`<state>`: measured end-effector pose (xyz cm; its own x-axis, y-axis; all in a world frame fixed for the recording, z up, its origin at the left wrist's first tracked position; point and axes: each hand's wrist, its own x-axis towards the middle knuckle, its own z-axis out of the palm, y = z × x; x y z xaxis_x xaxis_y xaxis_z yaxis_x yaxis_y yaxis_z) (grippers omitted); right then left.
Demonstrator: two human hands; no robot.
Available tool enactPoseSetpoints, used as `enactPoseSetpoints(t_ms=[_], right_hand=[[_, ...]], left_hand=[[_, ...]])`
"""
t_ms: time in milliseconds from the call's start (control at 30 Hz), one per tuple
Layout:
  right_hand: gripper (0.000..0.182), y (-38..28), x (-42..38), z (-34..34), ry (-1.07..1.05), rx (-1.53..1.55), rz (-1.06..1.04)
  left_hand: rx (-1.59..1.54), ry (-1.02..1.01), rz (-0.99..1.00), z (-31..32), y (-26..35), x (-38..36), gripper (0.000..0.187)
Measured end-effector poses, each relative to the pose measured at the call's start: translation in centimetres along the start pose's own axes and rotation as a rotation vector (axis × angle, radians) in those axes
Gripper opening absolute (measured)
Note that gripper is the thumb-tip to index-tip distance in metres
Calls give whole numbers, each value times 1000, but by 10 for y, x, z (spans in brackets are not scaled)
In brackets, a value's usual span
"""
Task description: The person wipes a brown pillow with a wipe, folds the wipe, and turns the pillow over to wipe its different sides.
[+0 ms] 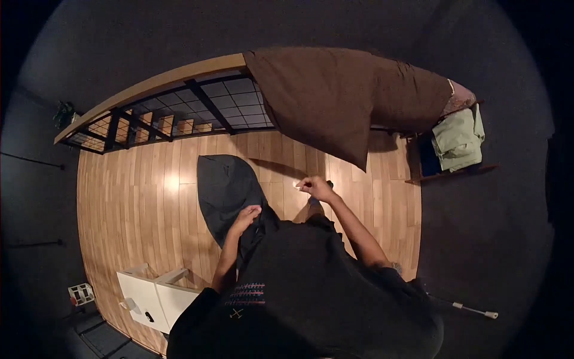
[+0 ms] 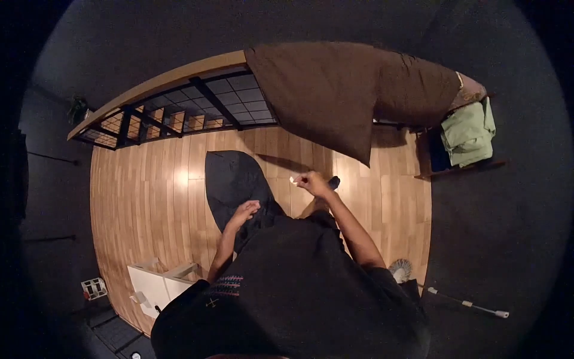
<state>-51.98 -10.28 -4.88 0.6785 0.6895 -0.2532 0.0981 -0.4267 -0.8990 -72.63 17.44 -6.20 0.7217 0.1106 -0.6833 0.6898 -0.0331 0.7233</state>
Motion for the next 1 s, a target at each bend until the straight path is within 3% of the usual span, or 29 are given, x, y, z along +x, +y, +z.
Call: enactPoseSetpoints(t_ms=[100,167,333,600,667,1000], right_hand=[[16,-22,-29,51,19,177,-47],[14,-66,-55,58,95,557,79],[10,-109,-86,48,299,658,42],[9,-104,-125,-1,299,675,50],[9,-98,-135,-14,273,673,79],[11,-59,-170,-77,129,437,103]], left_hand=[[-82,-179,93,14,70,-26,45],[-219,-284,331,32,106,-32,38],[-258,-320,516,56,127,-20,29],[-321,-292,468,115,152,-68,22],[-301,-318,396,128,151,-69,21],[-129,-413,415,194,148,-32,21]])
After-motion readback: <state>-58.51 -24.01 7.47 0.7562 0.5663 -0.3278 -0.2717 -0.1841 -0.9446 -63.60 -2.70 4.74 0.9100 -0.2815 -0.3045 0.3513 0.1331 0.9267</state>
